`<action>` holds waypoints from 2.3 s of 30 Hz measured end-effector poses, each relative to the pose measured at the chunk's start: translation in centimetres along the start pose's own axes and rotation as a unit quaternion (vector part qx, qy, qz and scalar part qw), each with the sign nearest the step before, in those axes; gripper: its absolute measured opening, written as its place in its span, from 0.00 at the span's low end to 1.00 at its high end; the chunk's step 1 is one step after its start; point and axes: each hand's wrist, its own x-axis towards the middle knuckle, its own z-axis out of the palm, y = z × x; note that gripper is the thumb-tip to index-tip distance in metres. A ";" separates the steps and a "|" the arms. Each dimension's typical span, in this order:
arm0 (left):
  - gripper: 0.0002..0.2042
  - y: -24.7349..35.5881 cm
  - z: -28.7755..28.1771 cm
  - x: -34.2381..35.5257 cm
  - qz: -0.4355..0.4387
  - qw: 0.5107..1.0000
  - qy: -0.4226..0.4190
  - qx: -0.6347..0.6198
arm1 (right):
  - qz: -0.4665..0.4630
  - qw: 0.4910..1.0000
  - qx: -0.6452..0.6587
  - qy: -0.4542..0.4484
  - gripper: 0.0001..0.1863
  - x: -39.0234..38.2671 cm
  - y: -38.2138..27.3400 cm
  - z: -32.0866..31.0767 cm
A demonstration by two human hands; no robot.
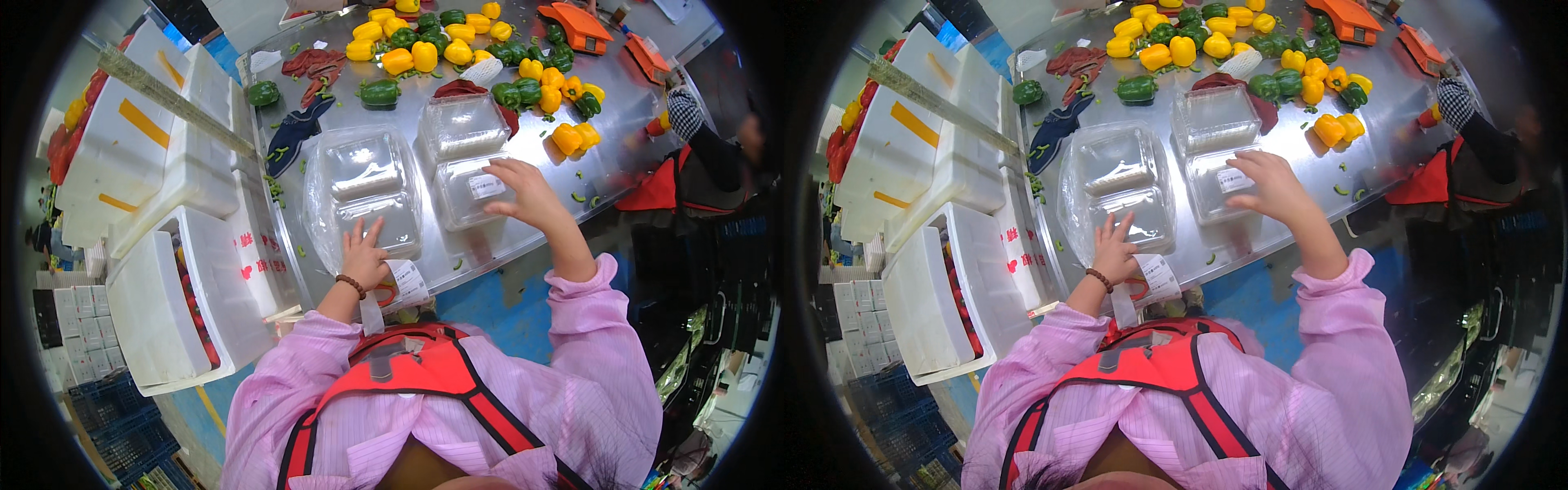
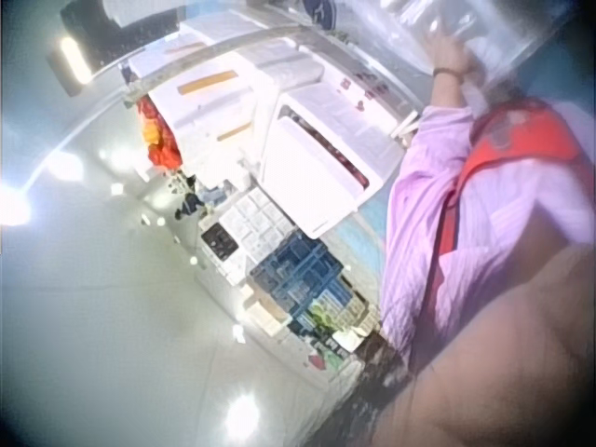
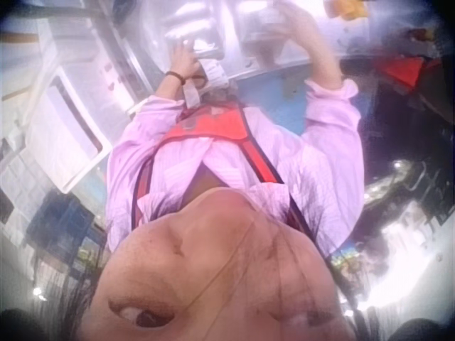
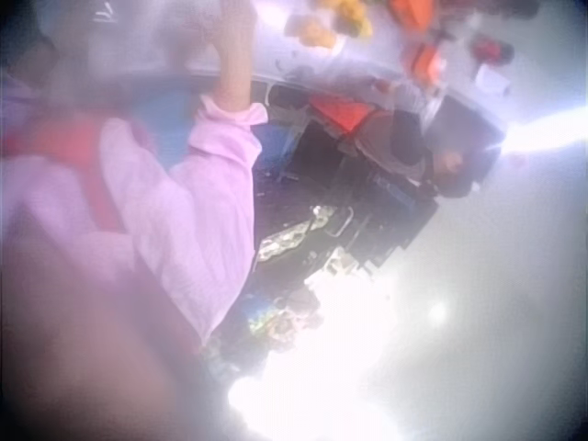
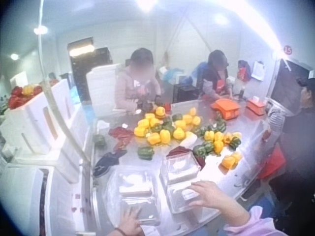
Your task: The person places printed labels onto clear plastic containers on a metal worktable, smoothing each label to adhere it. The person also briefly picks up a red bell pepper from a nearby bin and places it back.
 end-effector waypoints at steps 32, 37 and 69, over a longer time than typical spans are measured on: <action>0.07 0.3 -6.6 -4.5 -0.016 0.869 0.193 -0.455 | 0.131 0.838 0.527 -0.051 0.12 2.0 -17.6 13.7; 0.07 -0.5 -5.9 -5.1 -0.058 0.931 0.148 -0.329 | 0.106 0.887 0.448 0.039 0.07 1.0 -16.9 14.4; 0.07 -3.5 0.1 -5.8 -0.075 0.949 0.155 -0.264 | 0.158 0.971 0.154 0.096 0.28 -3.3 -12.4 18.9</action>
